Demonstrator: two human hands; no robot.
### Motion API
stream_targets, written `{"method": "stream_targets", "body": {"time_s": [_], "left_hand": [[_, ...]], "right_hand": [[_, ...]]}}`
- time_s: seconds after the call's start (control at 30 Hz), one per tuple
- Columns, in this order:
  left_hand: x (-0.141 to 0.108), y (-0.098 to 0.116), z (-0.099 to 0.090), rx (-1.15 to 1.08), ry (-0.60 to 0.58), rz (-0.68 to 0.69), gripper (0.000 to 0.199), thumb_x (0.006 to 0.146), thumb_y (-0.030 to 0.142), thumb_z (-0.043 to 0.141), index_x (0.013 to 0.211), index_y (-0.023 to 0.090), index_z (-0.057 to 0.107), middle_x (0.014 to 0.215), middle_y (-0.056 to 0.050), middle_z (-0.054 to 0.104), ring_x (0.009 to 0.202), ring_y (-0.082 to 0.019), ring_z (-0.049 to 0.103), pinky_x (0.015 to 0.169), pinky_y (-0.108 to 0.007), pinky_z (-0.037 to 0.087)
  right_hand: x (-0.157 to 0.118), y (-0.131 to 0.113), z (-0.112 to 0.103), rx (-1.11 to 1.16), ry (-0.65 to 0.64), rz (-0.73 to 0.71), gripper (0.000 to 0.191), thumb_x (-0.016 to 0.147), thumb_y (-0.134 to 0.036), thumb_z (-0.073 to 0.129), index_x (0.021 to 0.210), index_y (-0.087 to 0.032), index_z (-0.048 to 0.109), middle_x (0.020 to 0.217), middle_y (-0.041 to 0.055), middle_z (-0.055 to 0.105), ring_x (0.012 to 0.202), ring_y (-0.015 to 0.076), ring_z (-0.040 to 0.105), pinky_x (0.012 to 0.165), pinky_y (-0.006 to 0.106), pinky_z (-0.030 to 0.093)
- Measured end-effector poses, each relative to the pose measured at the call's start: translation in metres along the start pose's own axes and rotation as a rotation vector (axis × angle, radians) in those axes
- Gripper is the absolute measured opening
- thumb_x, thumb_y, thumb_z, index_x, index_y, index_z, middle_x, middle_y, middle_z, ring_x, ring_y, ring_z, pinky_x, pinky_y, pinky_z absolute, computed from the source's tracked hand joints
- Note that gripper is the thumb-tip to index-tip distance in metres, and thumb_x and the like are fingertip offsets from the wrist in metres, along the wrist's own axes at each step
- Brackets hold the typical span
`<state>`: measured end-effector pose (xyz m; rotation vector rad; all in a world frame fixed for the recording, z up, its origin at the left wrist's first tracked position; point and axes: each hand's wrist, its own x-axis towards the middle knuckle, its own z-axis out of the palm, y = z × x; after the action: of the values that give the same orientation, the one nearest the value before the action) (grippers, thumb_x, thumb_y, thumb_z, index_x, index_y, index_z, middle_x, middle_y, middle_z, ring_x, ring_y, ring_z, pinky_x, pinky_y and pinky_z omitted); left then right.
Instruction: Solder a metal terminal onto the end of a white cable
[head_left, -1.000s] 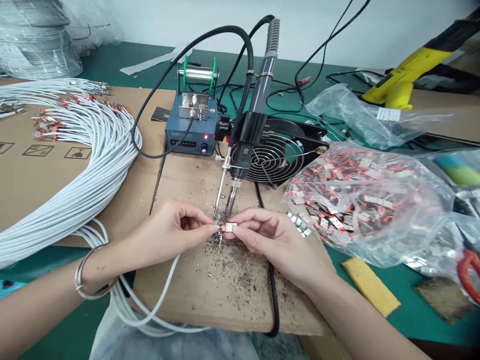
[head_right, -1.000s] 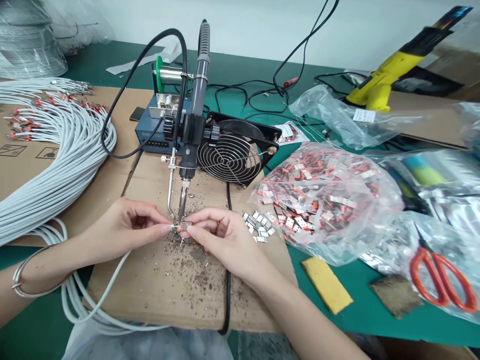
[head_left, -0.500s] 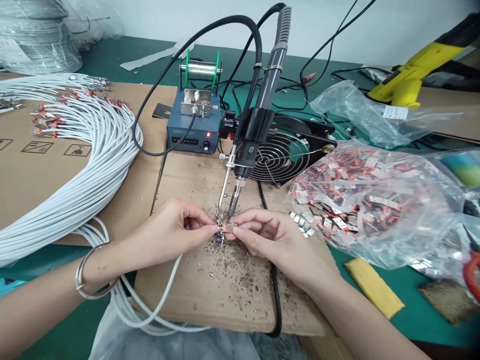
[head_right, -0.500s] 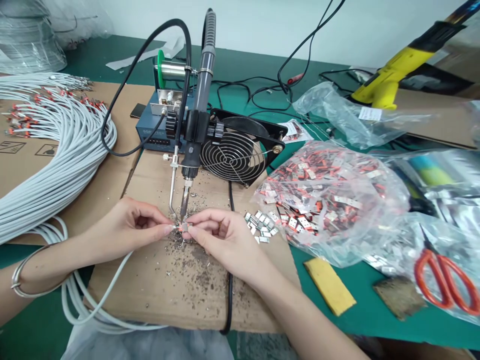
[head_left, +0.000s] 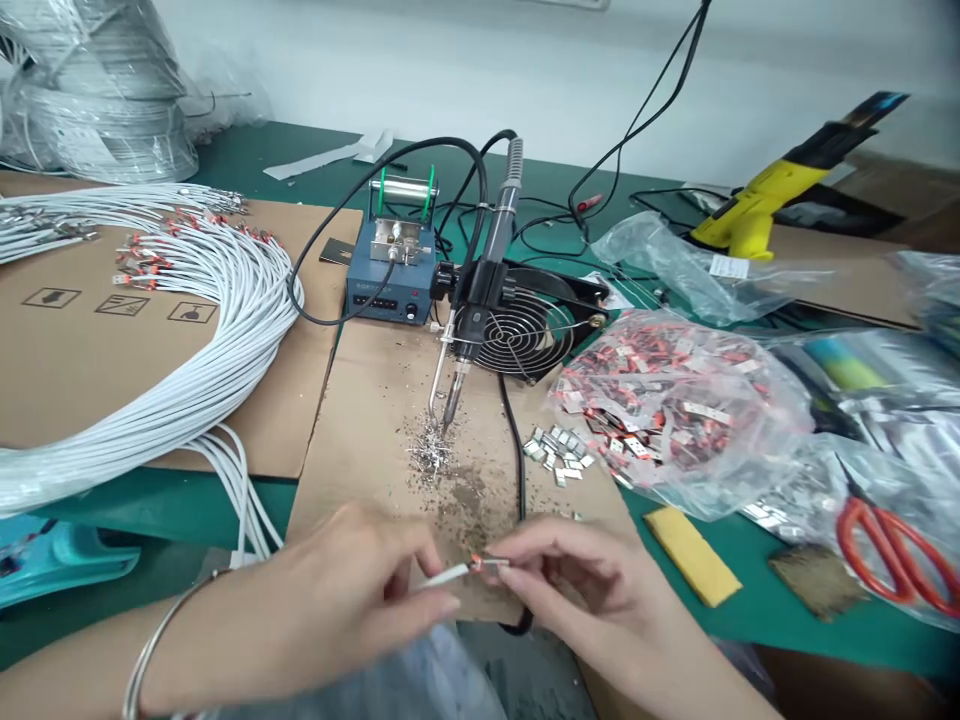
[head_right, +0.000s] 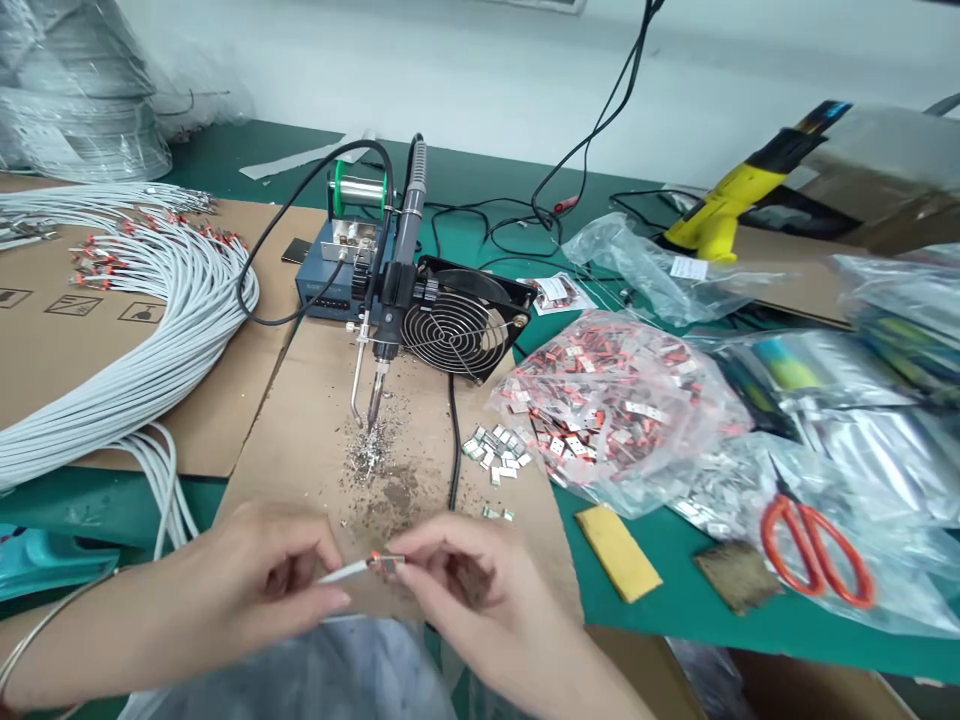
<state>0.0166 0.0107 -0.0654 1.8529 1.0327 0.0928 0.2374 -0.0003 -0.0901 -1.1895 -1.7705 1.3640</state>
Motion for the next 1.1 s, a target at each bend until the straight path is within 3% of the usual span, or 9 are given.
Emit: {"method": "stream_targets", "body": {"time_s": [0.13,0.27,0.4,0.57,0.7,0.9,1.1], "left_hand": [[-0.021,0.000,0.012,0.205,-0.036,0.031,0.015,0.089,0.035,0.042,0.098,0.028,0.051,0.091,0.004,0.055,0.084,-0.013,0.049,0.071,-0.024,0.033],[-0.033,-0.006,0.022,0.254,-0.039,0.081,0.012,0.090,0.033,0.041,0.094,0.026,0.050,0.092,0.005,0.055,0.087,-0.013,0.050,0.071,-0.025,0.034],[-0.039,-0.011,0.034,0.450,0.052,0.178,0.013,0.089,0.028,0.042,0.095,0.022,0.052,0.089,0.000,0.055,0.078,-0.018,0.053,0.067,-0.030,0.037],[-0.042,-0.019,0.036,0.483,0.141,0.211,0.017,0.090,0.027,0.041,0.100,0.023,0.054,0.089,-0.001,0.056,0.078,-0.017,0.055,0.066,-0.030,0.040],[-0.044,-0.029,0.032,0.422,0.253,0.241,0.019,0.090,0.021,0.040,0.102,0.024,0.054,0.086,0.000,0.057,0.076,-0.014,0.054,0.064,-0.026,0.040],[-0.054,-0.042,0.024,0.311,0.489,0.319,0.022,0.083,0.007,0.049,0.100,0.021,0.052,0.080,0.000,0.057,0.071,-0.008,0.052,0.062,-0.018,0.039],[-0.063,-0.058,0.004,0.331,0.762,0.352,0.028,0.077,0.001,0.053,0.098,0.019,0.053,0.077,-0.001,0.058,0.065,-0.008,0.053,0.056,-0.017,0.041]], "right_hand": [[-0.032,0.013,-0.006,-0.166,0.042,-0.065,0.011,0.079,-0.016,0.053,0.084,-0.020,0.062,0.071,0.0036,0.063,0.062,0.0117,0.059,0.055,0.019,0.048],[-0.052,0.022,-0.015,-0.324,0.031,-0.120,0.015,0.076,-0.017,0.056,0.088,-0.024,0.063,0.074,0.0034,0.064,0.065,0.0145,0.061,0.056,0.021,0.051],[-0.064,0.027,-0.023,-0.381,0.227,-0.188,0.016,0.077,-0.016,0.055,0.088,-0.024,0.063,0.078,0.0020,0.066,0.068,0.0136,0.063,0.058,0.017,0.052],[-0.073,0.035,-0.033,-0.626,0.460,-0.104,0.011,0.079,-0.022,0.056,0.089,-0.021,0.062,0.086,0.0027,0.066,0.072,0.0134,0.063,0.063,0.015,0.051],[-0.065,0.037,-0.026,-0.646,0.564,-0.139,0.011,0.080,-0.023,0.054,0.089,-0.019,0.059,0.083,0.0039,0.065,0.068,0.0137,0.061,0.054,0.017,0.048],[-0.036,0.033,-0.004,-0.530,0.486,-0.138,0.012,0.082,-0.021,0.053,0.090,-0.016,0.060,0.082,0.0052,0.063,0.062,0.0115,0.054,0.052,0.021,0.043],[0.003,0.017,0.006,-0.413,0.394,-0.074,0.016,0.083,-0.028,0.050,0.085,-0.016,0.062,0.071,0.0030,0.058,0.058,0.0111,0.048,0.054,0.023,0.039]]}}
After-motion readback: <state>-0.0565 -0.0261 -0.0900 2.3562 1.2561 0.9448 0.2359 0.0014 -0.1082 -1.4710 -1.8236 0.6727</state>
